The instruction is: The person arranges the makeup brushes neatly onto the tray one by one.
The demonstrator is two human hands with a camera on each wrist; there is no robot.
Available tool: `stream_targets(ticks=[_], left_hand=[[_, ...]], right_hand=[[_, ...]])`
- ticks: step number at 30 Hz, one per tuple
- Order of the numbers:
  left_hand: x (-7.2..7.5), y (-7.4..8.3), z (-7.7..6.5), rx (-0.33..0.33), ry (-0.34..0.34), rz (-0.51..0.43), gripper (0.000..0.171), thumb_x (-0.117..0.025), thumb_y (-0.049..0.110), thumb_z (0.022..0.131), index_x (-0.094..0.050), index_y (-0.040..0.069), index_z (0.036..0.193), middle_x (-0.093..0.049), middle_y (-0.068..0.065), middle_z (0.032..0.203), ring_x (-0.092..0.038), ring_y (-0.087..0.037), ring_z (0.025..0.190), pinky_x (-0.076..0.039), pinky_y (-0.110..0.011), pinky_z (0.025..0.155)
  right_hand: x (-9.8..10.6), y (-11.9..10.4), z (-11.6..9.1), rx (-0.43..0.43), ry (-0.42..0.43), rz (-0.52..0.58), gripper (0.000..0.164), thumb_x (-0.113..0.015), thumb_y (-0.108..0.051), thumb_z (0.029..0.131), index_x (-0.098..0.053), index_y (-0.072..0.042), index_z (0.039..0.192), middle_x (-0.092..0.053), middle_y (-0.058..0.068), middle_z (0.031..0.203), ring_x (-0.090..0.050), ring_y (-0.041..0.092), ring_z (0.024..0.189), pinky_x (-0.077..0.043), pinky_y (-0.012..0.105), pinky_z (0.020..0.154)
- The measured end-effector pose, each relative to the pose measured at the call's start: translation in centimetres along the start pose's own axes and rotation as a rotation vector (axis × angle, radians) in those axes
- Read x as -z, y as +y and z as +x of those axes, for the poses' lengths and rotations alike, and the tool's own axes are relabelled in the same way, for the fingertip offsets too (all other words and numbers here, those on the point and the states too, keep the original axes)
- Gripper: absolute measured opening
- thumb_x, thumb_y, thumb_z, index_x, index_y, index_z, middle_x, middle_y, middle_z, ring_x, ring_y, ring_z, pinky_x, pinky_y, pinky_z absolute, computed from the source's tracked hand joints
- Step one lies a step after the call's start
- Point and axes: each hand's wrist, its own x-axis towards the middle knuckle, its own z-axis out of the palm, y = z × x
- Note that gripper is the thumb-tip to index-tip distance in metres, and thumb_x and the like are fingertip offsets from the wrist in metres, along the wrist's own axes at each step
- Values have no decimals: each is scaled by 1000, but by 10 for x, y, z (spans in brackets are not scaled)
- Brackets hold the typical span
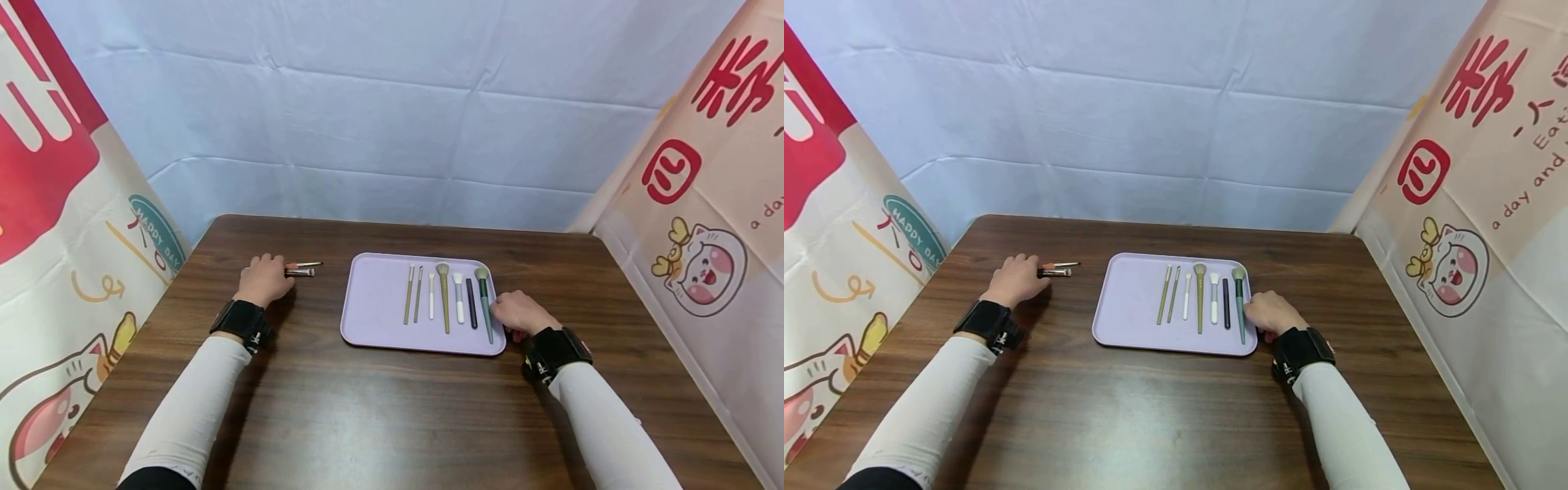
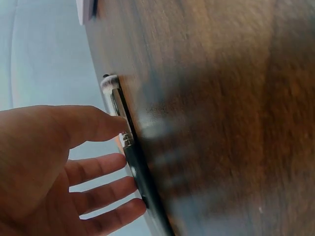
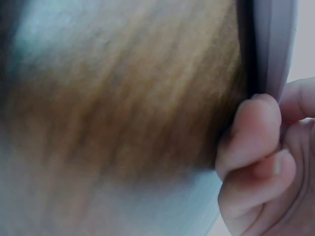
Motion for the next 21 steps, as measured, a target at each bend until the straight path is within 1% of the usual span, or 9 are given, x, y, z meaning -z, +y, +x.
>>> stream_targets(ticks=[6, 8, 14, 18, 21], left_hand=[[-2, -3, 4, -4, 2, 41, 33, -48, 7, 100, -56, -6, 129, -53, -30, 123, -45, -48, 115, -41, -66, 94], [-3, -4, 6, -8, 11, 55, 32, -47, 5, 100, -57, -6, 128, -54, -30, 123, -46, -49, 116, -41, -66, 95], [-2, -3, 5, -26, 18, 94, 29, -48, 3, 103, -60, -5, 127, -56, -30, 121, -47, -49, 115, -43, -65, 95], [1, -1, 3, -32, 18, 95, 27, -47, 4, 104, -63, -2, 125, -58, -27, 118, -48, -48, 113, -44, -64, 94], [0, -2, 4, -42, 24, 86, 24, -53, 5, 103, -66, 0, 123, -59, -24, 115, -50, -46, 110, -46, -62, 91]], right_hand=[[0, 1, 1, 0, -2, 2, 32, -39, -20, 101, -62, 2, 98, -57, 13, 75, -60, 23, 56, -52, 32, 51], [0, 1, 1, 0, -3, 0, 33, -38, -20, 101, -62, 2, 99, -57, 13, 75, -60, 23, 56, -52, 32, 51], [-1, 1, 1, -8, -7, 1, 32, -38, -19, 100, -62, 2, 100, -57, 13, 76, -60, 23, 56, -52, 32, 51], [0, 2, 2, 9, 5, -16, 32, -38, -19, 100, -62, 1, 92, -57, 12, 70, -61, 23, 53, -52, 33, 49], [0, 2, 2, 24, 16, -30, 33, -37, -19, 101, -61, -1, 87, -56, 11, 65, -61, 22, 51, -52, 33, 48]])
